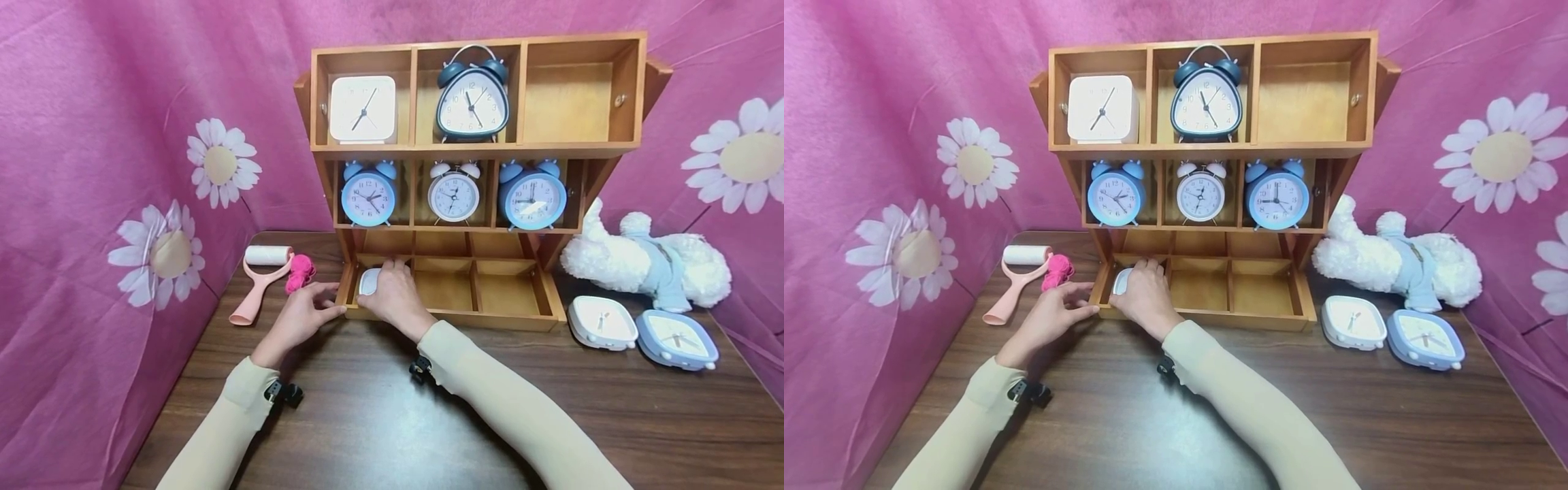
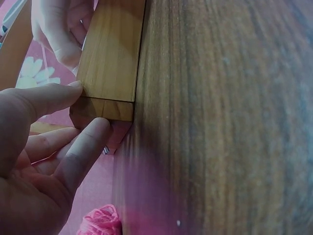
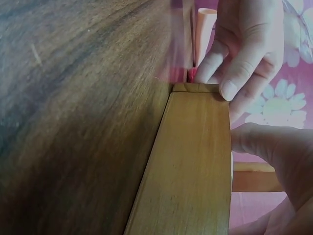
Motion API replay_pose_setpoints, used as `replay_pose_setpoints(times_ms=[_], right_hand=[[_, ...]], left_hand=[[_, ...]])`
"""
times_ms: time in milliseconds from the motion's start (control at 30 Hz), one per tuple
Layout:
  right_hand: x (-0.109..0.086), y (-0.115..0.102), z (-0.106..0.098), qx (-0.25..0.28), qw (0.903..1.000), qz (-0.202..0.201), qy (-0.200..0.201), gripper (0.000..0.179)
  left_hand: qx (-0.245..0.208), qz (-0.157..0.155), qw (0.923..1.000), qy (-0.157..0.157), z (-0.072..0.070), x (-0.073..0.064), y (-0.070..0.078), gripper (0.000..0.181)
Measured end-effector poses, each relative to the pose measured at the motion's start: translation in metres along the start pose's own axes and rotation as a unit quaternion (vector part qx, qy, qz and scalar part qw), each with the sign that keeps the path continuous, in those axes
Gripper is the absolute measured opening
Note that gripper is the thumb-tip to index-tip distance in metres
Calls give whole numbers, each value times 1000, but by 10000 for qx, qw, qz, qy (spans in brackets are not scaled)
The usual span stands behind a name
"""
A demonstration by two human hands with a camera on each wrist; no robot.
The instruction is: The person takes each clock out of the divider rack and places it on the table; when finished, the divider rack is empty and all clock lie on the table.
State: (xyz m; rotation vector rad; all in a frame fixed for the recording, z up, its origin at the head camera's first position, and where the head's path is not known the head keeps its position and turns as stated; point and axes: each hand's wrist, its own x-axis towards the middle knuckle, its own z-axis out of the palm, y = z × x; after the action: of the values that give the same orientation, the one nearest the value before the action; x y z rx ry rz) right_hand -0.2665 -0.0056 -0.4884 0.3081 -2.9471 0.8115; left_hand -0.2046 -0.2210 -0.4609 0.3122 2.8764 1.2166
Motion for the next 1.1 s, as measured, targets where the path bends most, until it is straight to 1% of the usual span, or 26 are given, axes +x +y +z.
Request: replay_pose_setpoints(times_ms=[67,133,267,300,367,500,533,733,967,1100], right_hand=[[1,1,1,29,10000,-6,-4,96],[-1,-2,-4,45,10000,-44,1,95],[-12,-16,-25,160,9998,-89,-16,92],[-10,-12,-21,158,9997,-181,88,96],[-15,-19,-32,206,9995,-212,83,96],[-22,-25,-42,170,9991,-318,218,92],[-27,-33,-52,167,9994,-269,156,88],[-31,-38,-59,138,9990,-352,256,91],[-37,-42,-67,353,9978,-388,395,99],[-42,-43,-72,381,9972,-473,435,102]], left_hand=[[-4,-9,10000,-12,0,0,0,52],[0,-25,10000,-11,0,-1,0,53],[3,-49,10000,-14,-1,-1,0,53],[-3,-50,10000,-14,-1,-1,1,53],[-17,-49,10000,-24,-1,-1,1,53],[-40,-29,10000,-22,-1,-1,1,53],[-41,-21,10000,-18,-1,-1,1,53],[-25,14,10000,-2,0,-1,1,53],[18,-5,10000,19,0,-1,1,52],[29,11,10000,30,0,-1,2,52]])
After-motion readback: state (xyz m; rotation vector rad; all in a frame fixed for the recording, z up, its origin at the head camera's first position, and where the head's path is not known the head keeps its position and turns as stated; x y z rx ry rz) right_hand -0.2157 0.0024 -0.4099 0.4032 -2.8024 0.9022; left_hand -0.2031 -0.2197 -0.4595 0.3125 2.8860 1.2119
